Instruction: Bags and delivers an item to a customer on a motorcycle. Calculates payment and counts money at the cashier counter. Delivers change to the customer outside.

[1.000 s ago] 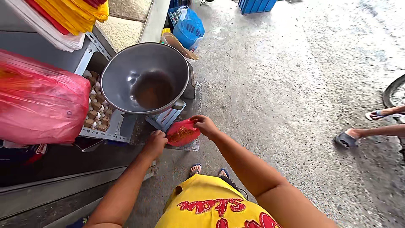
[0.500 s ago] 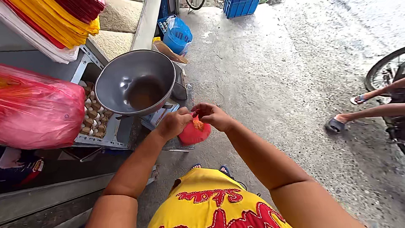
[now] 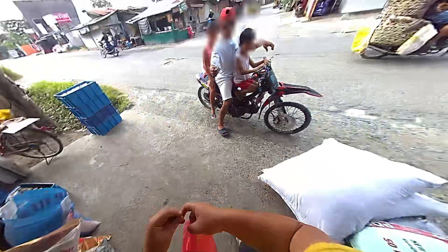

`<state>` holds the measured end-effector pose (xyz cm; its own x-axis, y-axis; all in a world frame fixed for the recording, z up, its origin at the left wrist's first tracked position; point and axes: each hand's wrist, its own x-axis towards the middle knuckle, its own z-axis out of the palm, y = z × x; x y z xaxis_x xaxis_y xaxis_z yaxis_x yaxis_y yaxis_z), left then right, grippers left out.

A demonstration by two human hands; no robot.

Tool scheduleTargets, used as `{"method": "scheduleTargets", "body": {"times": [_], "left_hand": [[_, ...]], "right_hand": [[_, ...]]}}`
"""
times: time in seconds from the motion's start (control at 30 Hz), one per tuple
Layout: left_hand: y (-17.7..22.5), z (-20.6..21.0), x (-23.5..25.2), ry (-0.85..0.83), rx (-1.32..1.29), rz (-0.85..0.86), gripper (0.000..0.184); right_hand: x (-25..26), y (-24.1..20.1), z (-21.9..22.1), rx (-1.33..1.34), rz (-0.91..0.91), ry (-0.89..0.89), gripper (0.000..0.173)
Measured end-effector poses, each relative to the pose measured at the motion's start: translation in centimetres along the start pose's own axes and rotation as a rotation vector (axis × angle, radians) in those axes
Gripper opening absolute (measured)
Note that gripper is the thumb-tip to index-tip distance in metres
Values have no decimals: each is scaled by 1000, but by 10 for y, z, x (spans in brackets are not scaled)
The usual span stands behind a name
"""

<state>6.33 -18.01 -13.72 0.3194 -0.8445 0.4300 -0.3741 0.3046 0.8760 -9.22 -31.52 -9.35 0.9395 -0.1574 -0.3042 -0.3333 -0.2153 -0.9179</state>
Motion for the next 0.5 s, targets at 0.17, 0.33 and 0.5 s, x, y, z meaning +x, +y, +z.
{"method": "scheduleTargets", "body": {"times": [0.17, 0.33, 0.5], "left_hand": [[-115, 73, 49, 147, -330, -558, 34], [-203, 200, 104, -43, -523, -1159, 78], [-212, 305, 189, -96, -1066, -1104, 90]], "right_hand": [[-22, 17, -96, 72, -32, 157, 35], [-36, 14, -216, 171, -154, 402, 37], [-43, 9, -354, 224, -269, 535, 38]]}}
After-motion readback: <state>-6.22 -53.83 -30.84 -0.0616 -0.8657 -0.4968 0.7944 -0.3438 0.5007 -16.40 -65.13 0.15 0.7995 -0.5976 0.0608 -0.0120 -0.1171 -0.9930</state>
